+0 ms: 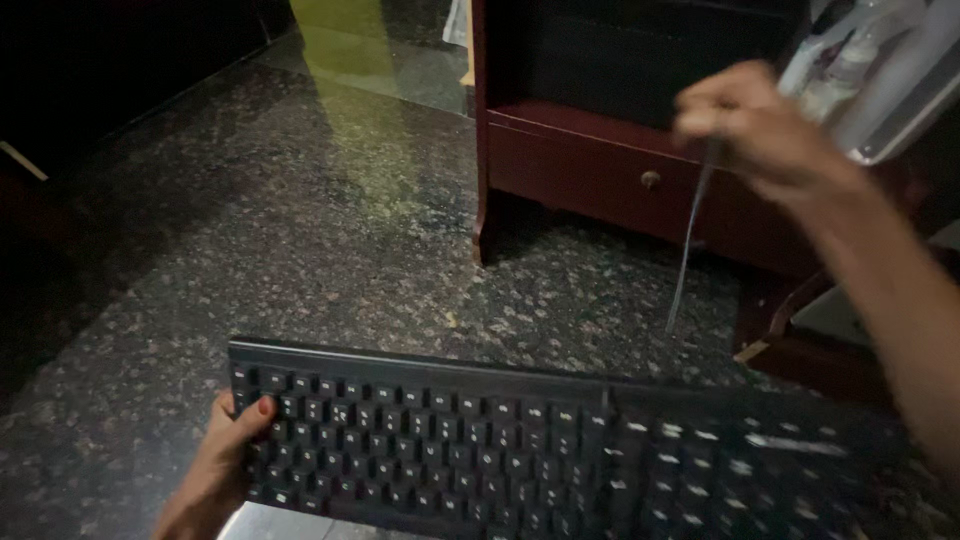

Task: The person cleans a black computer keyboard on the floor using a small brush and a cloth. They brush the keys and the back of the keyboard, then wipe the surface of a wooden desk.

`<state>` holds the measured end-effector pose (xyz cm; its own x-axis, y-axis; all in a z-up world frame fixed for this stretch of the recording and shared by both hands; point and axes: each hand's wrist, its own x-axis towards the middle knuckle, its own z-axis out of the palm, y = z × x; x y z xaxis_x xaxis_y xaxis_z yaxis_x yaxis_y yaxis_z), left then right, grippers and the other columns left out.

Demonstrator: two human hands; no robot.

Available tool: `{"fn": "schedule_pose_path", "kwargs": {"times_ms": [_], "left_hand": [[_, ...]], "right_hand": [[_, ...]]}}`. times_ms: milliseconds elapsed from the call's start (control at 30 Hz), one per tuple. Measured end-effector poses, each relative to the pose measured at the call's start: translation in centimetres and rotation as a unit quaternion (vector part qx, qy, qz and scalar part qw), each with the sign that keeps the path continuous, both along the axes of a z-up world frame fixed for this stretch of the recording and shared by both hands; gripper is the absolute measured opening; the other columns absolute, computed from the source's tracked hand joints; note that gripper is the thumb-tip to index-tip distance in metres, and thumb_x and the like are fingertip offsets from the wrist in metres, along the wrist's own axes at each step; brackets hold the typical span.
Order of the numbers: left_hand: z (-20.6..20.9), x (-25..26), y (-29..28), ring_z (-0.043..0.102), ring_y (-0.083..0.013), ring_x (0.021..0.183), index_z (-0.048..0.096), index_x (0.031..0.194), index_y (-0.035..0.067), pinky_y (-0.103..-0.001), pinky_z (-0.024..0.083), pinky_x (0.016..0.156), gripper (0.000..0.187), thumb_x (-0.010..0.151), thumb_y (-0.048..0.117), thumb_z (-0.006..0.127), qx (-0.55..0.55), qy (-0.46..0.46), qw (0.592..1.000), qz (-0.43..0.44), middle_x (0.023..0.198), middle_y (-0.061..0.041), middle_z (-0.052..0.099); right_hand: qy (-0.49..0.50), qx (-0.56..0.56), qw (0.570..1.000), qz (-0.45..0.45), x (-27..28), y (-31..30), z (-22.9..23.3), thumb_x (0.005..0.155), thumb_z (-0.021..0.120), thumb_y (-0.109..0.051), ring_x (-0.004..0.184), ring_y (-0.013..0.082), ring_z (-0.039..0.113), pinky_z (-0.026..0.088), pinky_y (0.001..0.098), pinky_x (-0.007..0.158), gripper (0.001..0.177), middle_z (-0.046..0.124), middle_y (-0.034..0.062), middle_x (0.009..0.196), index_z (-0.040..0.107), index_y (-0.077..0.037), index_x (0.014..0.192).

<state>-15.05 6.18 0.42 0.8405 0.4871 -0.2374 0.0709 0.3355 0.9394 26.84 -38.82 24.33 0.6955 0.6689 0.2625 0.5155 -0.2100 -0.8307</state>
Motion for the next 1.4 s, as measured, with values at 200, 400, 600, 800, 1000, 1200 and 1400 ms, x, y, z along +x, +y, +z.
{"fn": "schedule_pose_path", "kwargs": {"times_ms": [200, 400, 600, 800, 1000, 1200, 1400], "left_hand": [[-0.2, 1.9, -2.8, 0.072, -0.0152, 0.074, 0.065, 0.111, 0.008, -0.037, 0.061, 0.063, 0.054, 0.075, 0.046, 0.079, -0.06, -0.022, 0.998, 0.007, 0.091, -0.003, 0.073], [2.8, 2.3, -4.7, 0.073, -0.0162, 0.079, 0.065, 0.116, 0.011, -0.039, 0.062, 0.068, 0.053, 0.08, 0.049, 0.075, -0.084, -0.042, 0.993, 0.076, 0.096, -0.002, 0.075], [4.4, 2.2, -4.3, 0.071, -0.0159, 0.071, 0.065, 0.111, 0.006, -0.035, 0.061, 0.062, 0.042, 0.089, 0.041, 0.075, -0.011, -0.059, 0.991, 0.121, 0.092, -0.005, 0.072], [3.8, 0.6, -2.3, 0.067, -0.012, 0.063, 0.067, 0.099, 0.004, -0.03, 0.057, 0.055, 0.032, 0.092, 0.034, 0.075, 0.049, -0.044, 0.988, 0.137, 0.084, -0.004, 0.072], [3.4, 0.6, -2.6, 0.066, -0.0145, 0.054, 0.068, 0.092, 0.004, -0.033, 0.057, 0.048, 0.032, 0.089, 0.035, 0.074, 0.042, 0.035, 0.993, 0.101, 0.074, -0.006, 0.071], [3.2, 2.1, -4.3, 0.071, -0.0163, 0.065, 0.062, 0.107, 0.006, -0.036, 0.061, 0.055, 0.045, 0.084, 0.043, 0.073, -0.006, 0.04, 0.999, 0.032, 0.086, -0.009, 0.072], [2.4, 2.2, -6.2, 0.072, -0.0182, 0.084, 0.058, 0.12, 0.013, -0.041, 0.063, 0.069, 0.057, 0.081, 0.053, 0.07, -0.096, 0.065, 0.992, 0.057, 0.102, -0.006, 0.07]], "right_hand": [[0.116, -0.12, 0.984, 0.059, -1.3, 7.7, -9.6, 0.073, 0.057, -0.006, 0.048, 0.0116, 0.033, 0.027, 0.0276, 0.044, 0.022, 0.037, -0.0011, 0.054, 0.044, -0.012, 0.056], [0.206, -0.205, 0.95, 0.114, -10.6, 5.8, -20.0, 0.084, 0.063, -0.018, 0.05, 0.0113, 0.035, 0.031, 0.0276, 0.046, 0.03, 0.039, -0.0023, 0.057, 0.045, -0.01, 0.061], [0.178, -0.343, 0.882, 0.269, -19.0, 0.6, -19.6, 0.095, 0.068, -0.03, 0.051, 0.011, 0.037, 0.035, 0.0276, 0.048, 0.042, 0.04, -0.0036, 0.059, 0.047, -0.008, 0.067], [0.242, -0.356, 0.83, 0.354, -12.8, -7.2, -10.4, 0.097, 0.066, -0.036, 0.075, 0.0038, 0.07, 0.059, 0.0214, 0.064, 0.024, 0.067, -0.0073, 0.075, 0.065, -0.016, 0.085], [-0.16, -0.34, 0.901, 0.218, -1.1, -10.7, -2.4, 0.091, 0.07, -0.03, 0.079, 0.009, 0.068, 0.057, 0.0268, 0.066, 0.013, 0.074, -0.0039, 0.091, 0.079, -0.024, 0.099], [-0.284, -0.201, 0.918, 0.19, -1.9, -2.0, 2.8, 0.083, 0.077, -0.022, 0.075, 0.0134, 0.075, 0.061, 0.0255, 0.066, 0.016, 0.079, 0.0038, 0.09, 0.08, -0.012, 0.095], [0.069, -0.006, 0.974, 0.215, -2.3, 3.0, -5.1, 0.098, 0.069, -0.015, 0.082, 0.0179, 0.072, 0.061, 0.0327, 0.079, 0.014, 0.076, 0.0115, 0.092, 0.078, -0.003, 0.101]]}}
